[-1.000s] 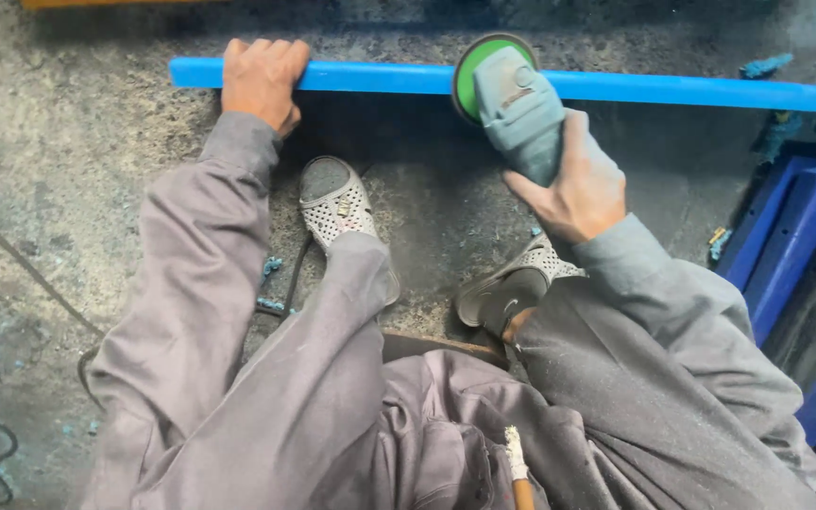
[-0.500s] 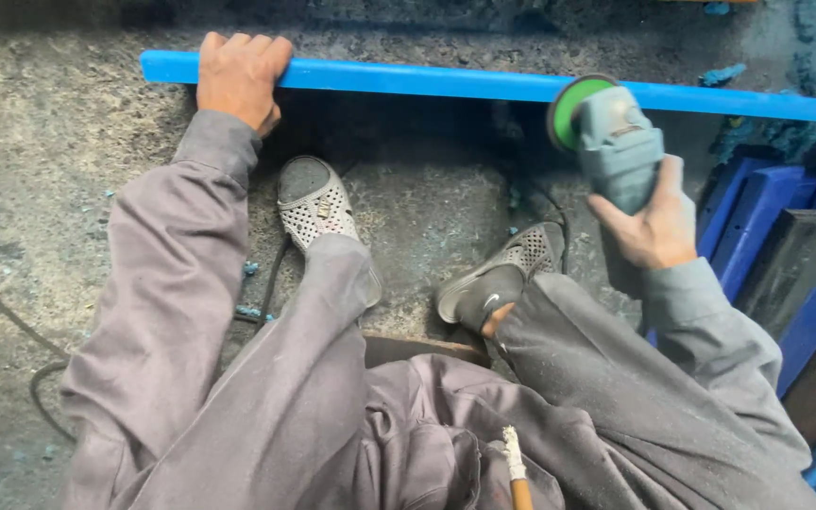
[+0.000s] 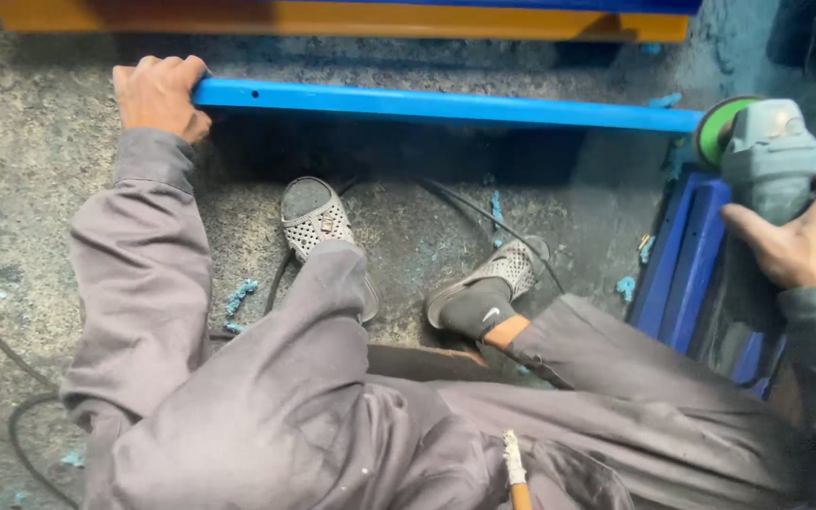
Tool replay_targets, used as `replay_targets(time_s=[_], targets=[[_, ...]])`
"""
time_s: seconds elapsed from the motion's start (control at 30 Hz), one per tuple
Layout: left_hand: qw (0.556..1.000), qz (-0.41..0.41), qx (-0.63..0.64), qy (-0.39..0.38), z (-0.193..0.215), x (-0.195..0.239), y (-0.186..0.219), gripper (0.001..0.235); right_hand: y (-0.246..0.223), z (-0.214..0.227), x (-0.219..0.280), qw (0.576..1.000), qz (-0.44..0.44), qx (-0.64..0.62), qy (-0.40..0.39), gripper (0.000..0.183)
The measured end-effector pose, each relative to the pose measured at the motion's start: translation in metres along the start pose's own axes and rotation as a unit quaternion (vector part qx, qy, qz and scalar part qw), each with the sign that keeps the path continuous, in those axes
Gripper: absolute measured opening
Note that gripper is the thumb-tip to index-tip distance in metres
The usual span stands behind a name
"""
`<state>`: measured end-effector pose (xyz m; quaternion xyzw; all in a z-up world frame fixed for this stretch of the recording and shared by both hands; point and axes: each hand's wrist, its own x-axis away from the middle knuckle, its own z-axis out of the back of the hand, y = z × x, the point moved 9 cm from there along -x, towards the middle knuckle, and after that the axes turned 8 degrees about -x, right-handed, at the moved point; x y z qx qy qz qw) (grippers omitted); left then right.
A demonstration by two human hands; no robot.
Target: The person grinds the edges of blue metal components using a hand-held angle grinder.
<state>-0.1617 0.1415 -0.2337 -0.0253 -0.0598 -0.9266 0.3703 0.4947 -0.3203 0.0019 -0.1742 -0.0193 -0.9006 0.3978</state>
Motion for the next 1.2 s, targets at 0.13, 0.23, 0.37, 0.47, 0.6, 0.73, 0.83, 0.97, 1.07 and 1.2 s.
replay_targets(time_s=[0.13,0.23,0.37,0.47,0.6,0.73,0.83,0.97,1.07,1.2], targets=[[0.900,0.233,0.361,-0.075,-0.006,0.021,-0.025,0.041,-0.107,-0.029,-0.004,0.991,0.044,-0.125,0.006,0.079],[0.793,0.150,0.590,0.025,-0.022,0.015,-0.011,0.055,-0.171,-0.076,-0.009,0.978,0.074,-0.196,-0.002,0.076],[0.724,0.238,0.647,0.033,-0.052,0.025,-0.013,0.060,-0.253,-0.109,-0.006,0.973,0.076,-0.214,-0.042,0.077],[0.679,0.249,0.689,0.054,-0.055,0.037,-0.015,0.041,-0.305,-0.130,0.001,0.968,0.091,-0.209,-0.101,0.075],[0.773,0.212,0.594,0.070,-0.035,0.030,-0.009,0.042,-0.359,-0.146,0.009,0.963,0.115,-0.203,-0.136,0.077],[0.767,0.183,0.609,0.090,-0.047,0.027,-0.012,0.053,-0.420,-0.162,0.013,0.949,0.177,-0.199,-0.167,0.078],[0.761,0.156,0.620,0.114,-0.043,0.027,-0.008,0.044,-0.473,-0.165,0.021,0.934,0.225,-0.206,-0.184,0.080],[0.790,0.157,0.572,0.154,-0.032,0.028,-0.011,0.046,-0.524,-0.179,0.024,0.934,0.238,-0.169,-0.207,0.083],[0.794,0.207,0.560,0.119,-0.054,0.032,-0.014,0.039,-0.562,-0.188,0.027,0.925,0.264,-0.162,-0.220,0.083],[0.803,0.180,0.546,0.158,-0.080,0.026,-0.017,0.043,-0.602,-0.193,0.023,0.913,0.295,-0.175,-0.222,0.084]])
